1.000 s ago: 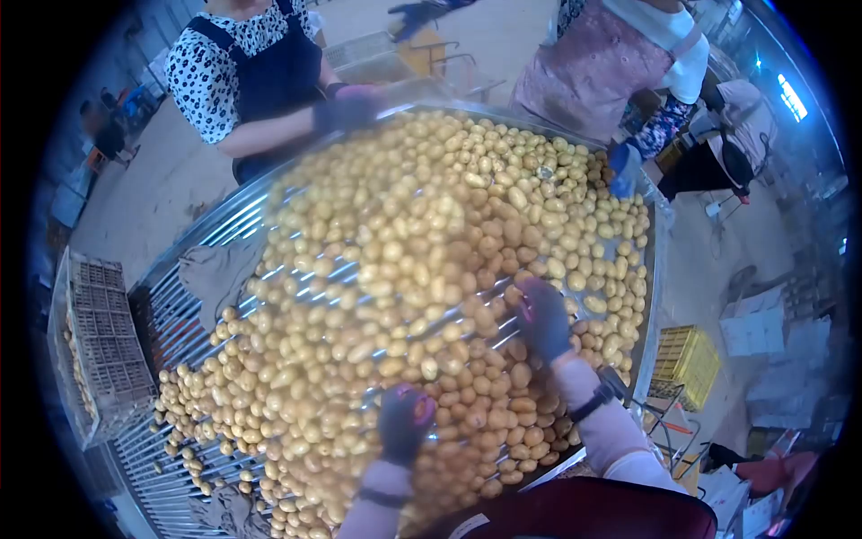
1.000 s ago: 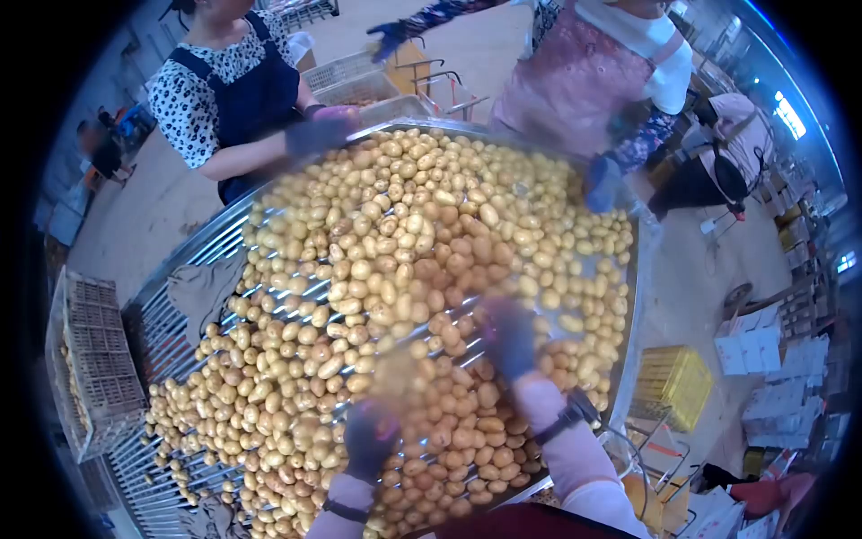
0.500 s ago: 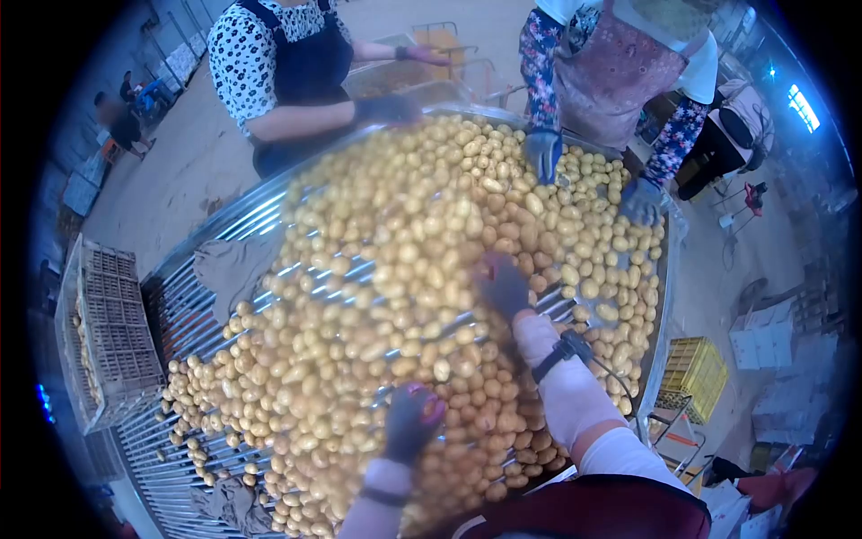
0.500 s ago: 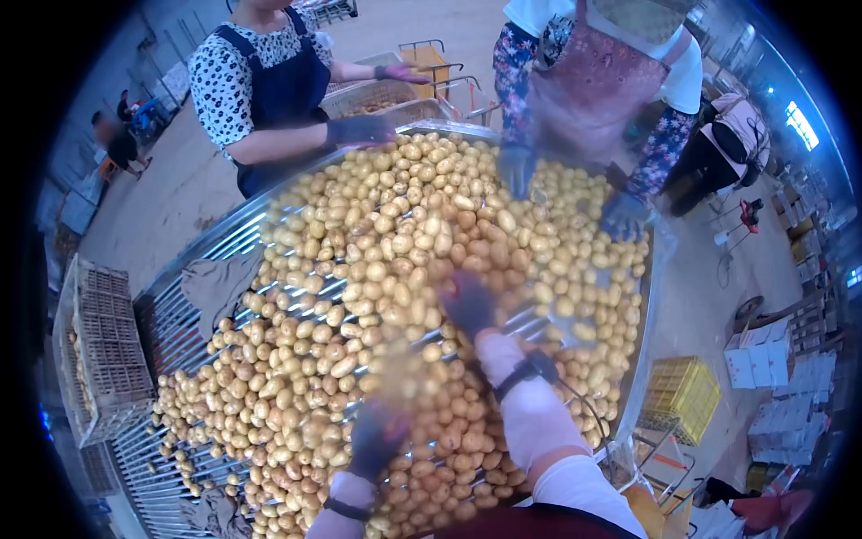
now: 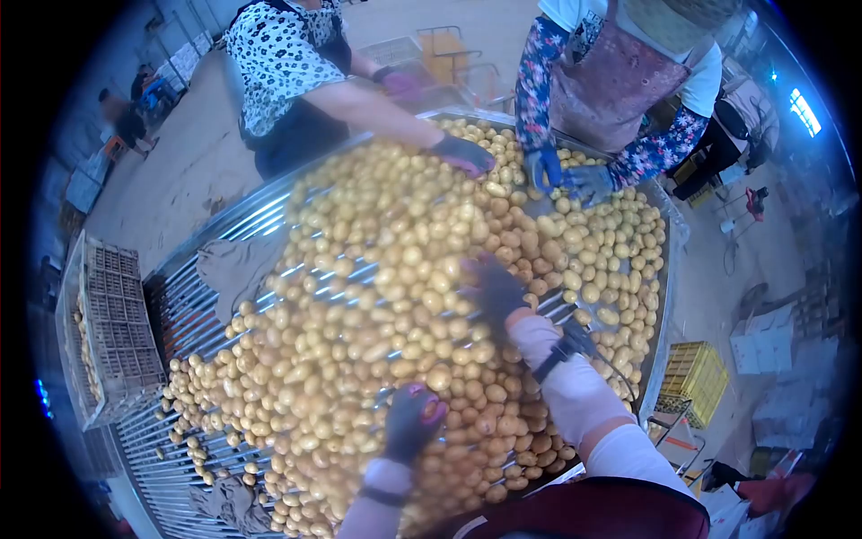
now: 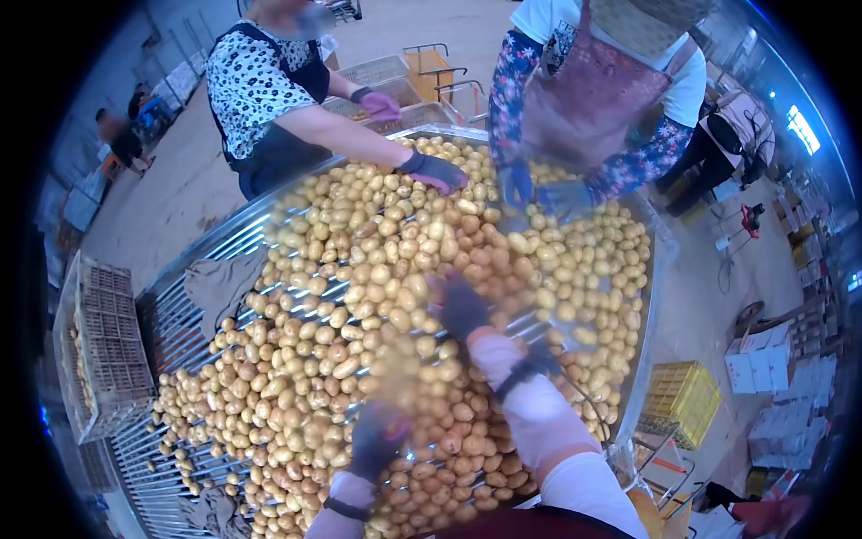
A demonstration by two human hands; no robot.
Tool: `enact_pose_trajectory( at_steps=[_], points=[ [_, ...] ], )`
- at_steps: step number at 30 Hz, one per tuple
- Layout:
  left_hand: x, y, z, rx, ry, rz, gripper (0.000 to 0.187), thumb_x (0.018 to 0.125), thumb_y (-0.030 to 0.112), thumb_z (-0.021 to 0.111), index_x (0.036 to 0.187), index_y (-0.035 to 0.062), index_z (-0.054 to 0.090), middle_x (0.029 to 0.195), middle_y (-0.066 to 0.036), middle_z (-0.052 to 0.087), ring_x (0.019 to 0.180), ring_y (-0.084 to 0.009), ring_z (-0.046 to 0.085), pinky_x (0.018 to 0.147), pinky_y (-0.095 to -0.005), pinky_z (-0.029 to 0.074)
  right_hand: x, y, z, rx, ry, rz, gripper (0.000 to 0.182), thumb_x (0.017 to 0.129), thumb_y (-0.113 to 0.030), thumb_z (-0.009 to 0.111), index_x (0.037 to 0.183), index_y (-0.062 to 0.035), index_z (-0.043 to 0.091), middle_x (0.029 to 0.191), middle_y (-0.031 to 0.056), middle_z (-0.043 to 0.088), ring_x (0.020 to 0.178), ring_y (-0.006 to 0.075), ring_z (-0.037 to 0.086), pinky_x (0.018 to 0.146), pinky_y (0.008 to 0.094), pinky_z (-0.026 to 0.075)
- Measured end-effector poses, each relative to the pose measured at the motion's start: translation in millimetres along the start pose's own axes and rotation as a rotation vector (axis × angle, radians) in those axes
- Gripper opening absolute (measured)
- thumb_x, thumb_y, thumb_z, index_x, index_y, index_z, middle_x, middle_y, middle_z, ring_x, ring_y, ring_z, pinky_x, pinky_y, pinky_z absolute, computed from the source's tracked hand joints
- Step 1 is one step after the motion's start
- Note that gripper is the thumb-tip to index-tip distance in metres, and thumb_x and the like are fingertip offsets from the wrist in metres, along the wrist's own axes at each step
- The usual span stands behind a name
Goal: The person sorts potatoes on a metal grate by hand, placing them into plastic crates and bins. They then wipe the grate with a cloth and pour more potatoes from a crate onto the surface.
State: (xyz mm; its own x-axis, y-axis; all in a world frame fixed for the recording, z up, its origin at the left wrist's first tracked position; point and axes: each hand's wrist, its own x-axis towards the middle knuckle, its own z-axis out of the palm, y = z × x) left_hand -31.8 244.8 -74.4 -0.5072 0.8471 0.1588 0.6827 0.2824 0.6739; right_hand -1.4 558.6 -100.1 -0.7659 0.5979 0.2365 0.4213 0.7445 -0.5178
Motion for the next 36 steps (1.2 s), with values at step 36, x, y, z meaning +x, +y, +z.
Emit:
enact_pose_trajectory(
  at_steps=[36],
  points=[
    [-119, 273, 91, -0.146, -0.411, 1.076, 0.044, 0.089, 0.031, 0.068, 0.124, 0.0106, 0.052, 0.118, -0.01, 0.058, 0.122, -0.0274, 0.053, 0.107, -0.0483, 0.04, -494, -104, -175, 1.597, 0.562, 0.563, 0.032, 0.094, -0.023, 0.064, 0.122, -0.0069, 0.06, 0.114, 0.0074, 0.062, 0.096, 0.0206, 0.062, 0.073, 0.0321, 0.05]
  ],
)
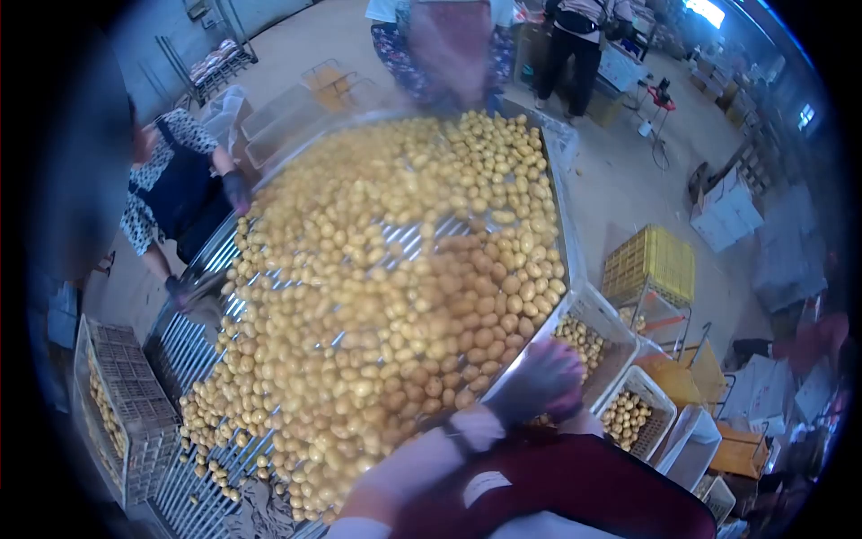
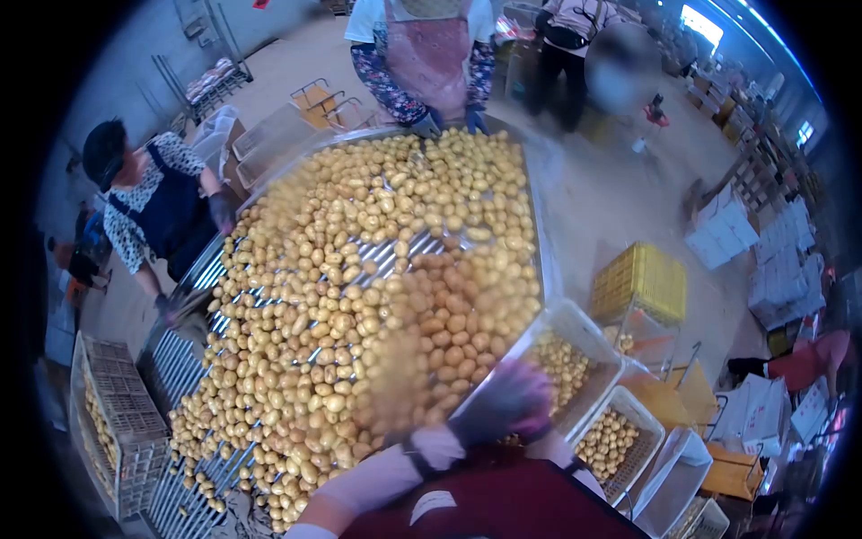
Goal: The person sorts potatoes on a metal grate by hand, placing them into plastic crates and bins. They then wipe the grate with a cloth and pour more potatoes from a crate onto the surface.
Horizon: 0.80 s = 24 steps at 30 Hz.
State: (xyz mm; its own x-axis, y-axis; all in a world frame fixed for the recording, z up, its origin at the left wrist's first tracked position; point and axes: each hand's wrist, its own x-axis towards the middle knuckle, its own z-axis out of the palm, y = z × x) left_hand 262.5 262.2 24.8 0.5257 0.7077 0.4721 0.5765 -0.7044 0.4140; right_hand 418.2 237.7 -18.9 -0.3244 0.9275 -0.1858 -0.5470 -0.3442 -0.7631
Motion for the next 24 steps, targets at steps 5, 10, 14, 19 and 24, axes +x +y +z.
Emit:
enact_pose_trajectory(
  at_steps=[5, 10, 14, 19, 24],
  points=[
    [11, 51, 55, -0.262, -0.026, 0.174, 0.06, 0.096, 0.045, 0.057, 0.142, 0.0091, 0.044, 0.141, -0.016, 0.045, 0.137, -0.0341, 0.04, 0.115, -0.0567, 0.027, -113, -45, -116, 0.341, 0.463, -0.173, 0.027, 0.097, -0.024, 0.059, 0.119, -0.0089, 0.06, 0.108, 0.0073, 0.062, 0.085, 0.0176, 0.062, 0.058, 0.0275, 0.049],
    [-40, -2, 18, -0.296, 0.009, -0.112, 0.079, 0.081, 0.044, 0.075, 0.144, 0.0072, 0.046, 0.149, -0.017, 0.042, 0.141, -0.0368, 0.036, 0.118, -0.0556, 0.023, -183, -11, -209, -0.701, 1.089, -0.532, 0.025, 0.099, -0.026, 0.056, 0.116, -0.0082, 0.061, 0.101, 0.0084, 0.061, 0.078, 0.0172, 0.061, 0.054, 0.028, 0.049],
    [-151, -57, -34, 0.181, 0.149, -0.596, 0.07, 0.084, 0.038, 0.074, 0.14, 0.0038, 0.05, 0.142, -0.019, 0.048, 0.136, -0.0403, 0.04, 0.116, -0.0567, 0.027, -162, 15, -277, -1.198, 1.34, -0.291, 0.023, 0.098, -0.025, 0.058, 0.109, -0.0054, 0.063, 0.093, 0.0103, 0.063, 0.085, 0.023, 0.063, 0.074, 0.0391, 0.052],
    [-253, -70, -98, 0.566, 0.051, -0.974, 0.066, 0.088, 0.039, 0.068, 0.142, 0.0075, 0.048, 0.143, -0.02, 0.048, 0.137, -0.0445, 0.039, 0.116, -0.0595, 0.026, 36, 33, -68, -1.701, 0.521, -0.561, 0.049, 0.094, -0.023, 0.063, 0.135, 0.0021, 0.052, 0.136, 0.0224, 0.052, 0.13, 0.0422, 0.048, 0.114, 0.0522, 0.033],
    [-280, -71, -74, 0.586, 0.026, -1.102, 0.063, 0.089, 0.041, 0.067, 0.142, 0.0102, 0.05, 0.147, -0.02, 0.046, 0.141, -0.0441, 0.036, 0.117, -0.0604, 0.024, 153, 89, 93, -1.545, -0.408, -0.598, 0.056, 0.091, -0.044, 0.062, 0.137, -0.0127, 0.055, 0.147, 0.0214, 0.043, 0.139, 0.0451, 0.035, 0.114, 0.0599, 0.027]
  ],
)
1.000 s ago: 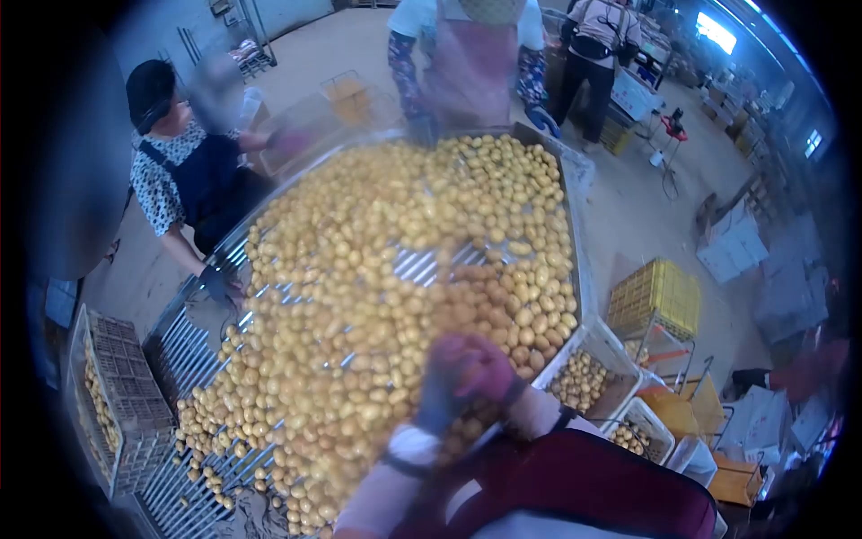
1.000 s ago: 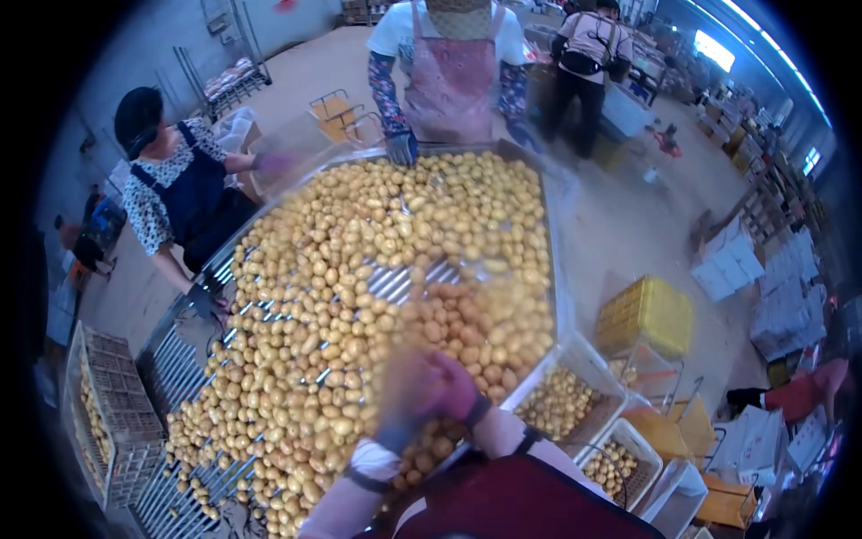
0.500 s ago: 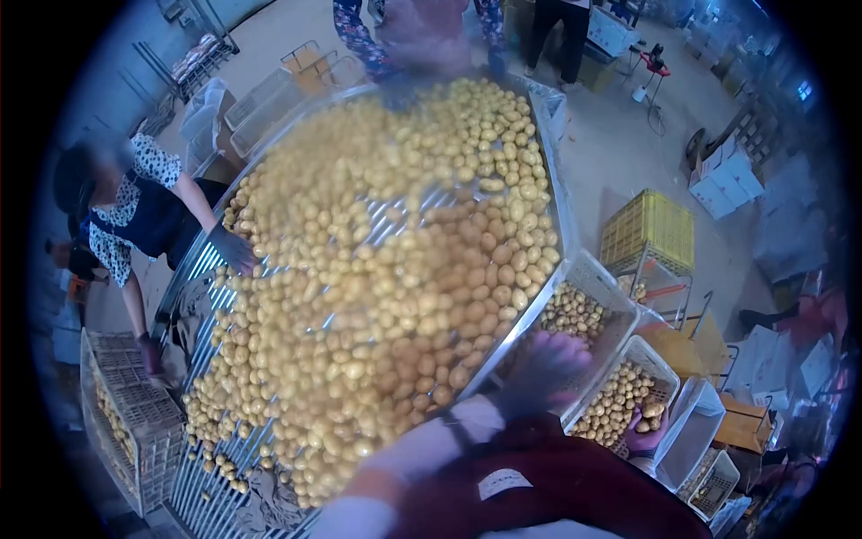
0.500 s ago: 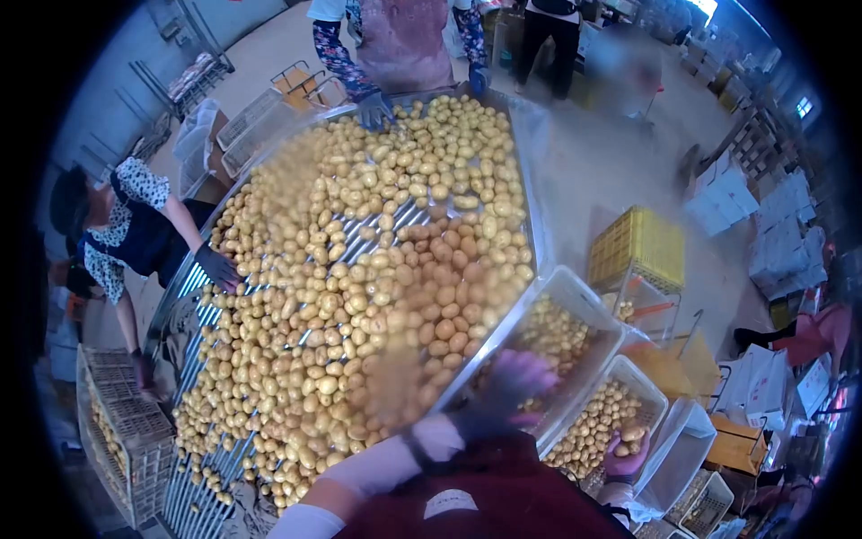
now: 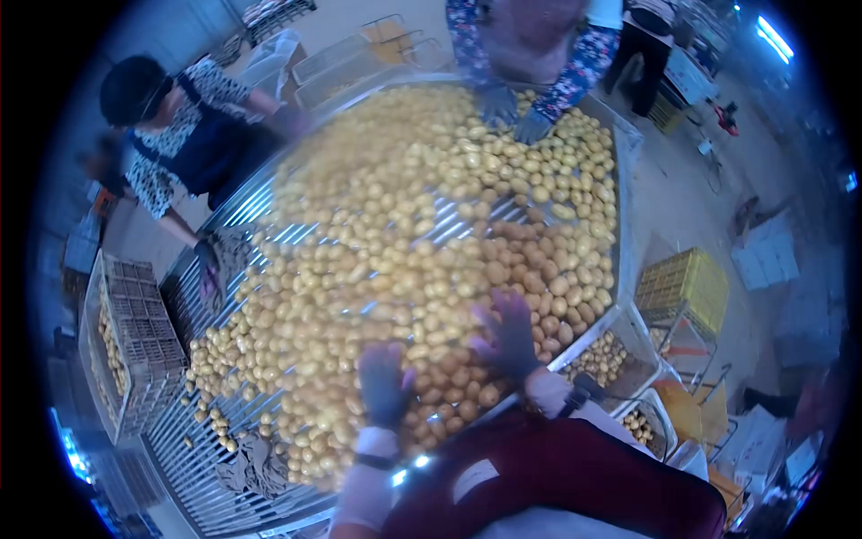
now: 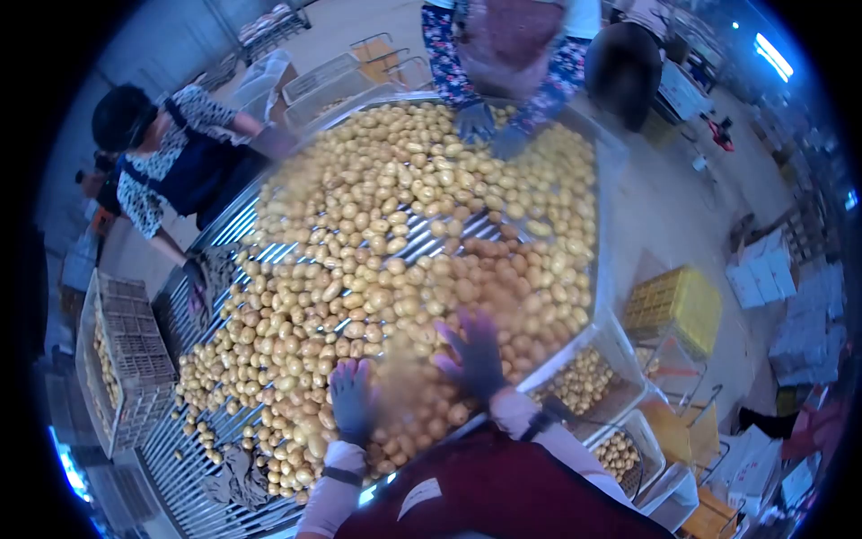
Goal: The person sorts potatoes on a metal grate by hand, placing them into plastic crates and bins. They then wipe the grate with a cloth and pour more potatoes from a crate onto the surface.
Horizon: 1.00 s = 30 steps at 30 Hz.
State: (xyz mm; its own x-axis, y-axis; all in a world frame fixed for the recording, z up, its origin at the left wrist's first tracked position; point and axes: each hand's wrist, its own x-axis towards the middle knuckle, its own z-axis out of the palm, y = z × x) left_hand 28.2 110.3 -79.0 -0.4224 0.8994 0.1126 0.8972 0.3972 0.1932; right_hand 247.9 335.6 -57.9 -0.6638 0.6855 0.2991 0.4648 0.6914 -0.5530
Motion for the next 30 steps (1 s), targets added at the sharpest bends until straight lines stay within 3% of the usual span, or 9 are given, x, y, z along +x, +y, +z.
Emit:
enact_pose_trajectory(
  at_steps=[2, 9, 12, 14, 17, 20, 25, 28, 30],
  points=[
    [2, 1, 3, 0.006, 0.035, -0.032, 0.064, 0.088, 0.042, 0.069, 0.141, 0.0115, 0.051, 0.145, -0.02, 0.048, 0.14, -0.0444, 0.038, 0.117, -0.0609, 0.025, 35, 12, 30, -0.056, -0.152, -0.033, 0.055, 0.089, -0.044, 0.063, 0.137, -0.0175, 0.056, 0.149, 0.0192, 0.041, 0.14, 0.0458, 0.034, 0.113, 0.0638, 0.025],
    [16, 11, 4, -0.021, -0.035, -0.169, 0.06, 0.088, 0.038, 0.069, 0.14, 0.0139, 0.053, 0.143, -0.022, 0.048, 0.139, -0.0443, 0.039, 0.117, -0.0596, 0.025, 191, 103, 63, -0.585, 0.044, -0.161, 0.056, 0.09, -0.041, 0.061, 0.141, -0.0214, 0.052, 0.15, 0.0141, 0.04, 0.135, 0.0501, 0.034, 0.11, 0.0662, 0.027],
    [27, 12, 1, -0.018, -0.151, -0.204, 0.057, 0.088, 0.036, 0.068, 0.139, 0.013, 0.054, 0.141, -0.022, 0.05, 0.136, -0.0446, 0.042, 0.115, -0.0585, 0.03, 250, 145, 78, -0.538, 0.237, -0.096, 0.053, 0.093, -0.037, 0.058, 0.142, -0.019, 0.051, 0.15, 0.0152, 0.041, 0.134, 0.0465, 0.037, 0.106, 0.0638, 0.029],
    [33, 6, 3, -0.35, -0.19, -0.358, 0.054, 0.089, 0.033, 0.068, 0.137, 0.0114, 0.056, 0.138, -0.022, 0.053, 0.132, -0.0438, 0.046, 0.11, -0.0566, 0.035, 271, 122, 67, -0.566, 0.293, 0.028, 0.049, 0.095, -0.035, 0.057, 0.14, -0.0163, 0.054, 0.15, 0.0152, 0.041, 0.134, 0.0446, 0.038, 0.104, 0.0636, 0.031],
    [77, -5, -4, -0.352, 0.017, -0.277, 0.049, 0.089, 0.026, 0.066, 0.135, 0.0094, 0.058, 0.132, -0.021, 0.057, 0.123, -0.042, 0.052, 0.103, -0.0534, 0.041, 257, 41, 81, 0.362, -0.052, -0.082, 0.037, 0.092, -0.028, 0.062, 0.125, -0.012, 0.061, 0.128, 0.0119, 0.053, 0.122, 0.0336, 0.048, 0.103, 0.0506, 0.037],
    [133, -25, -1, -0.153, 0.304, -0.097, 0.045, 0.092, 0.019, 0.062, 0.135, 0.0078, 0.059, 0.124, -0.017, 0.062, 0.113, -0.0388, 0.059, 0.097, -0.0494, 0.046, 191, -20, 97, 0.232, -0.232, -0.789, 0.027, 0.085, -0.025, 0.068, 0.109, -0.0129, 0.064, 0.108, 0.0084, 0.06, 0.107, 0.0292, 0.056, 0.098, 0.0459, 0.041],
    [150, -59, 15, -0.307, 0.101, -0.154, 0.05, 0.095, 0.019, 0.062, 0.143, 0.0085, 0.052, 0.12, -0.015, 0.063, 0.109, -0.0365, 0.061, 0.093, -0.0468, 0.049, 189, 37, 56, 0.145, -0.281, -0.311, 0.031, 0.082, -0.024, 0.071, 0.11, -0.0107, 0.064, 0.108, 0.0099, 0.061, 0.108, 0.0276, 0.057, 0.098, 0.0486, 0.04],
    [146, -51, 24, -0.44, 0.148, -0.191, 0.053, 0.095, 0.015, 0.061, 0.146, 0.0089, 0.049, 0.119, -0.016, 0.063, 0.106, -0.035, 0.062, 0.09, -0.0442, 0.05, 208, 54, 28, -0.168, 0.02, -0.262, 0.027, 0.085, -0.02, 0.067, 0.109, -0.0082, 0.064, 0.103, 0.0092, 0.063, 0.1, 0.0292, 0.059, 0.093, 0.0467, 0.044],
    [140, -44, 37, -0.555, 0.147, -0.279, 0.054, 0.094, 0.013, 0.06, 0.147, 0.0087, 0.048, 0.119, -0.016, 0.063, 0.106, -0.0347, 0.062, 0.088, -0.0428, 0.051, 203, 47, 39, 0.012, 0.084, -0.276, 0.026, 0.086, -0.018, 0.069, 0.11, -0.0075, 0.065, 0.105, 0.0113, 0.064, 0.099, 0.0315, 0.06, 0.09, 0.0458, 0.046]
  ],
)
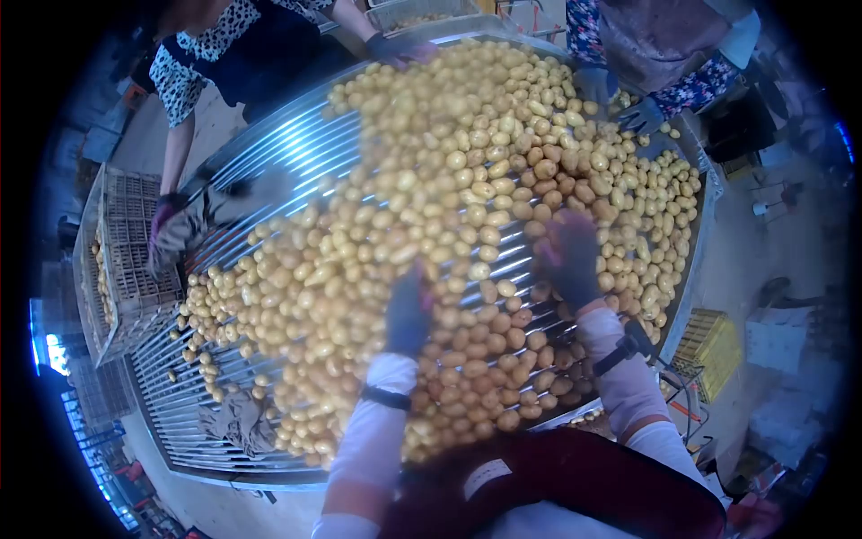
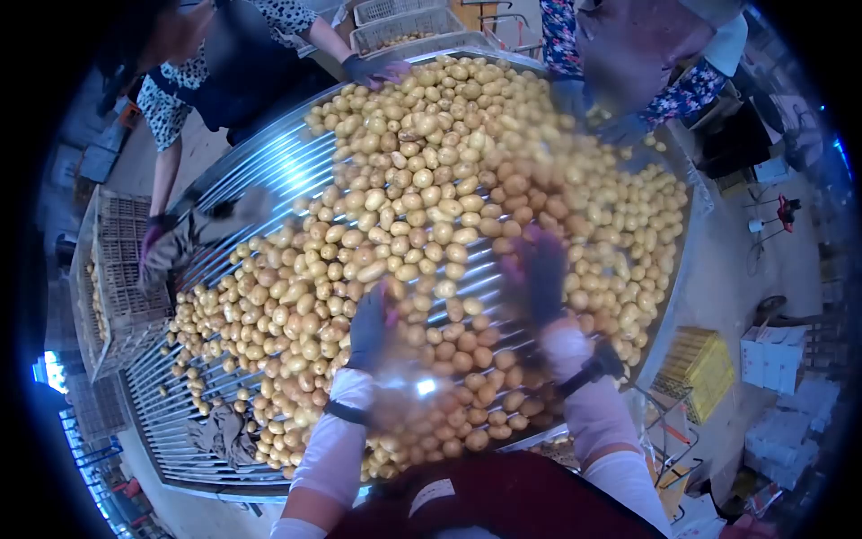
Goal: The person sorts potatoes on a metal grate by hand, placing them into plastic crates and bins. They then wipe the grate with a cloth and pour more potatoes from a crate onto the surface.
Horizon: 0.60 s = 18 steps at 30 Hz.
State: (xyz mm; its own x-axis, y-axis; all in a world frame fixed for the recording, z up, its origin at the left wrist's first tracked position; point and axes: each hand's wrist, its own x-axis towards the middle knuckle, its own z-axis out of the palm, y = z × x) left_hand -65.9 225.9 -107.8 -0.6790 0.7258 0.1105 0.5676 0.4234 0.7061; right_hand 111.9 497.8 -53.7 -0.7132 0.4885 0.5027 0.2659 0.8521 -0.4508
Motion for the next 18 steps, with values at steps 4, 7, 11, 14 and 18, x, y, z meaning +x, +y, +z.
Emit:
enact_pose_trajectory(
  at_steps=[4, 7, 11, 14, 18],
  points=[
    [-5, -42, 33, -0.221, -0.084, -0.29, 0.055, 0.094, 0.011, 0.06, 0.147, 0.0098, 0.047, 0.12, -0.017, 0.065, 0.106, -0.0341, 0.065, 0.088, -0.0423, 0.052, -36, -67, 64, 0.3, -0.441, -0.154, 0.026, 0.091, -0.019, 0.061, 0.115, -0.0109, 0.064, 0.108, 0.0098, 0.065, 0.101, 0.0333, 0.064, 0.082, 0.0458, 0.051],
    [-19, -13, 9, -0.038, -0.054, -0.216, 0.054, 0.093, 0.01, 0.06, 0.146, 0.0123, 0.048, 0.118, -0.018, 0.067, 0.105, -0.034, 0.067, 0.088, -0.0433, 0.052, -45, -110, 90, 0.263, -0.564, 0.145, 0.031, 0.1, -0.032, 0.05, 0.122, -0.0141, 0.061, 0.107, 0.0154, 0.068, 0.099, 0.0381, 0.066, 0.084, 0.0483, 0.051],
    [-40, -18, -2, -0.207, -0.007, -0.13, 0.052, 0.091, 0.01, 0.06, 0.142, 0.0144, 0.052, 0.112, -0.02, 0.07, 0.103, -0.0359, 0.068, 0.087, -0.0441, 0.054, -36, -112, 100, 0.221, -0.684, 0.364, 0.033, 0.101, -0.035, 0.05, 0.123, -0.0124, 0.059, 0.109, 0.0207, 0.069, 0.101, 0.0414, 0.067, 0.086, 0.0503, 0.052],
    [-49, -9, -10, -0.348, -0.058, -0.19, 0.047, 0.091, 0.011, 0.061, 0.138, 0.013, 0.056, 0.109, -0.019, 0.07, 0.103, -0.0364, 0.068, 0.086, -0.0425, 0.054, -29, -116, 97, 0.016, -0.703, 0.313, 0.031, 0.098, -0.033, 0.053, 0.119, -0.012, 0.061, 0.106, 0.0196, 0.069, 0.098, 0.0422, 0.068, 0.085, 0.0499, 0.053],
    [-52, -38, -3, -0.412, -0.124, -0.323, 0.045, 0.092, 0.011, 0.063, 0.137, 0.0135, 0.059, 0.099, -0.008, 0.07, 0.087, -0.0236, 0.067, 0.077, -0.0354, 0.054, -35, -106, 133, -0.179, -0.681, 0.203, 0.029, 0.093, -0.03, 0.059, 0.114, -0.0103, 0.064, 0.105, 0.0152, 0.069, 0.093, 0.0379, 0.069, 0.083, 0.0463, 0.055]
  ],
)
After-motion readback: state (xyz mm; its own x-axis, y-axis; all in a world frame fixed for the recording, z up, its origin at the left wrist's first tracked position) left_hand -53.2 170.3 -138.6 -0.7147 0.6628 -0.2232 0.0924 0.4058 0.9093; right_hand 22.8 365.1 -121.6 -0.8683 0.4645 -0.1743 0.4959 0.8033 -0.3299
